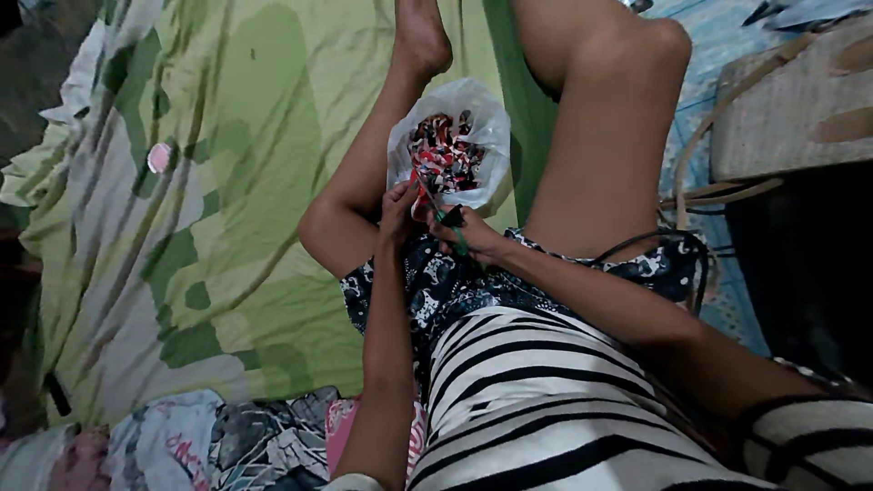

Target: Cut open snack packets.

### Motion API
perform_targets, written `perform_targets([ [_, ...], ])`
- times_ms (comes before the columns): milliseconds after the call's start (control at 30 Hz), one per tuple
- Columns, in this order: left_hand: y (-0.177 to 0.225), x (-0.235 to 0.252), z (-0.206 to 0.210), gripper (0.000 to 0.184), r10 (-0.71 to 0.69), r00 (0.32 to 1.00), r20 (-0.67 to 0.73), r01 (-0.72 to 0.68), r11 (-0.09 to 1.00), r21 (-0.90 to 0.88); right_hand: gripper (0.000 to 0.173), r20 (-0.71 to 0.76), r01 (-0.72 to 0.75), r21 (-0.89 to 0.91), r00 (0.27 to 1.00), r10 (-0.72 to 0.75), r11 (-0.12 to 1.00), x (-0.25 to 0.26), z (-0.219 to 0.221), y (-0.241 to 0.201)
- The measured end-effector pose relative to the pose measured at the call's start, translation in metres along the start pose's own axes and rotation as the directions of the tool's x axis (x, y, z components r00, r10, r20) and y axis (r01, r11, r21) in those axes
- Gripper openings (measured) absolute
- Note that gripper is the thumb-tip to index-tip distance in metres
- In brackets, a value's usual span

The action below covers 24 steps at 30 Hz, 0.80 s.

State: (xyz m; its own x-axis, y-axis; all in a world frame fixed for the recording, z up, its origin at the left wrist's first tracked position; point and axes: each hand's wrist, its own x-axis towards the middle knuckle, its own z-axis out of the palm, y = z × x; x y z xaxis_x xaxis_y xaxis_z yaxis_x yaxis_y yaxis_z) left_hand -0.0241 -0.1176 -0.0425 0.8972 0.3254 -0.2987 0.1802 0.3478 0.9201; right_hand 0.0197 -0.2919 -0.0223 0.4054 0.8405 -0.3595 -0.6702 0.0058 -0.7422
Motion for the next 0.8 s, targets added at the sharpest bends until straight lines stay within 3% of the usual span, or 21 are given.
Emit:
perform_targets([
  [167,-0.001,-0.002,0.001,0.026,-0.027,0.994,0.103,0.019,0.997,0.075,0.010,-0.118,-0.032,0.021,0.992,0.034,0.999,0.002,0.005,-0.012],
  [267,-0.002,-0.002,-0.002,0.026,-0.031,0.993,0.113,0.023,0.997,0.072,0.008,-0.089,-0.018,0.039,0.996,0.021,0.999,0.006,0.002,-0.012],
  [533,0.007,-0.007,0.002,0.023,0.017,1.000,0.024,-0.019,0.996,0.088,0.004,-0.189,0.006,0.094,0.982,0.011,0.996,0.006,0.003,-0.023],
  [667,0.011,-0.004,0.002,0.029,0.066,0.996,-0.065,-0.057,0.991,0.121,0.007,-0.250,0.032,0.051,0.968,-0.019,0.998,0.007,0.003,-0.020],
  [800,0.013,-0.002,0.001,0.037,0.112,0.993,-0.045,-0.107,0.988,0.108,0.014,-0.274,0.107,-0.068,0.954,-0.122,0.992,0.003,0.001,-0.018],
])
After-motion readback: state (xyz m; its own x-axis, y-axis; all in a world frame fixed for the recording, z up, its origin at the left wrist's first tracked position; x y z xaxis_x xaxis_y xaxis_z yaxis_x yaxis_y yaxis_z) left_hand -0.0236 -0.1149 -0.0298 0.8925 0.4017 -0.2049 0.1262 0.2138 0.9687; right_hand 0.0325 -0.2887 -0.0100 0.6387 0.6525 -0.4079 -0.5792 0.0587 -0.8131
